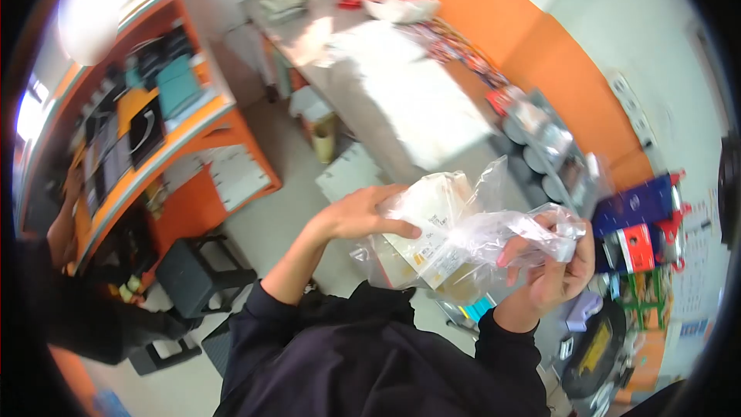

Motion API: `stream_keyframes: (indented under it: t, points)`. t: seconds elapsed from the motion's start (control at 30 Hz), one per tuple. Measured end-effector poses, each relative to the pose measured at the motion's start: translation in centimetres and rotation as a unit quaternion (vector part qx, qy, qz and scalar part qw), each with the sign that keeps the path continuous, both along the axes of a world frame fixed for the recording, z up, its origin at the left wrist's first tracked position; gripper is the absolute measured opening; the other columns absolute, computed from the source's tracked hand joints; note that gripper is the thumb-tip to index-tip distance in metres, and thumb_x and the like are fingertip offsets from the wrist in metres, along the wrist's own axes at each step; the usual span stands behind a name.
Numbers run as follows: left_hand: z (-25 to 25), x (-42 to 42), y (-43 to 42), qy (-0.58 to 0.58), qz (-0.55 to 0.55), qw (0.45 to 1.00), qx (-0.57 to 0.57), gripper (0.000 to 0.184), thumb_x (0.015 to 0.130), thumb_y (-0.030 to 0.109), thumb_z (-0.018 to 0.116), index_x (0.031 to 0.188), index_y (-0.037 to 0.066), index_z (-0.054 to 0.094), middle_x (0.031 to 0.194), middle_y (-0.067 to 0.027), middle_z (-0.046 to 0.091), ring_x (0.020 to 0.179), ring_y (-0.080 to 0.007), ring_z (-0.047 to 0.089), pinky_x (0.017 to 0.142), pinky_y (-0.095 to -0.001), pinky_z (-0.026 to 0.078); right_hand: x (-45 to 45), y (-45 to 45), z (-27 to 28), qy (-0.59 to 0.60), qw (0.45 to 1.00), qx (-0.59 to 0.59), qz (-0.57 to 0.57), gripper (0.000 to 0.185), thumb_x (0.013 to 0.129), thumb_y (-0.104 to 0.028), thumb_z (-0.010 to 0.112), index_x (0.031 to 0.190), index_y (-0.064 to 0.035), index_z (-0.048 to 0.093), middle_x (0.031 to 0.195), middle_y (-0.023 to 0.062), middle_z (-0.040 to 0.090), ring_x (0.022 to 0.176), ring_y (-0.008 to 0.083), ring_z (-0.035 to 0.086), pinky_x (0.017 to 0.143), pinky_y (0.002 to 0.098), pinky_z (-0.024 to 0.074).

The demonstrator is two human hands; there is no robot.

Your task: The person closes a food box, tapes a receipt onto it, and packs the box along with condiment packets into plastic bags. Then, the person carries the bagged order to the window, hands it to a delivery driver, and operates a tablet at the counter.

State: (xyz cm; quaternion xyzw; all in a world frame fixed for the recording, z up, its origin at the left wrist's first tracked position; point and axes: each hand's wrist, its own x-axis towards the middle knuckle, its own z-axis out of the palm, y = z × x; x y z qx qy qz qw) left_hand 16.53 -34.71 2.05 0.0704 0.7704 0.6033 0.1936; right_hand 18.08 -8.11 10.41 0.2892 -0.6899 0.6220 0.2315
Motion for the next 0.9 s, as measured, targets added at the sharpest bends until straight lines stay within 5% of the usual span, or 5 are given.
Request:
stream_keyframes:
  t: [0.17, 0.33, 0.47, 0.57, 0.9]
  points:
    - [4.4, 6.6, -16.7, 0.021, 0.108, 0.991, -0.081, 0.086, 0.066, 0.054, 0.075, 0.131, 0.002, 0.053, 0.115, -0.0186, 0.064, 0.107, -0.0296, 0.061, 0.093, -0.0352, 0.045, 0.9, -18.7, 2.4, 0.009, 0.978, -0.11, 0.178, 0.029, 0.091, -0.014, 0.05, 0.1, 0.0136, 0.047, 0.09, 0.0227, 0.058, 0.05, 0.0262, 0.064, 0.027, 0.0247, 0.0436]
    - [5.2, 14.7, -25.7, 0.339, 0.461, 0.8, -0.181, 0.078, 0.073, 0.046, 0.075, 0.134, 0.005, 0.047, 0.13, -0.0267, 0.047, 0.13, -0.0391, 0.039, 0.102, -0.0476, 0.038, 3.6, -35.0, 5.8, -0.036, 0.96, -0.181, 0.213, 0.032, 0.089, -0.013, 0.048, 0.103, 0.0154, 0.048, 0.098, 0.0229, 0.058, 0.067, 0.0374, 0.07, 0.034, 0.0321, 0.0571]
    - [5.3, 16.8, -29.6, 0.244, 0.523, 0.793, -0.197, 0.078, 0.079, 0.042, 0.071, 0.141, 0.01, 0.037, 0.136, -0.0265, 0.037, 0.137, -0.0427, 0.025, 0.109, -0.0493, 0.028, 2.4, -45.5, 5.4, -0.015, 0.896, -0.224, 0.383, 0.028, 0.09, -0.007, 0.047, 0.106, 0.0168, 0.046, 0.105, 0.0241, 0.057, 0.065, 0.0383, 0.069, 0.032, 0.0325, 0.0558]
    - [4.2, 15.2, -35.2, 0.254, 0.574, 0.778, 0.035, 0.08, 0.078, 0.042, 0.073, 0.141, 0.01, 0.035, 0.134, -0.0248, 0.037, 0.132, -0.0395, 0.03, 0.108, -0.0489, 0.027, -0.2, -51.7, 4.6, 0.021, 0.863, -0.167, 0.476, 0.028, 0.09, -0.007, 0.055, 0.105, 0.0129, 0.042, 0.103, 0.0247, 0.057, 0.069, 0.0373, 0.068, 0.043, 0.039, 0.0601]
    - [8.3, 11.1, -51.5, 0.28, 0.65, 0.676, -0.204, 0.084, 0.07, 0.023, 0.077, 0.139, 0.004, 0.034, 0.136, -0.0217, 0.034, 0.132, -0.0372, 0.03, 0.109, -0.0469, 0.025, -8.3, -72.2, 6.0, 0.082, 0.772, -0.169, 0.608, 0.025, 0.089, -0.005, 0.056, 0.103, 0.0118, 0.045, 0.099, 0.0245, 0.059, 0.071, 0.0359, 0.069, 0.048, 0.0391, 0.0597]
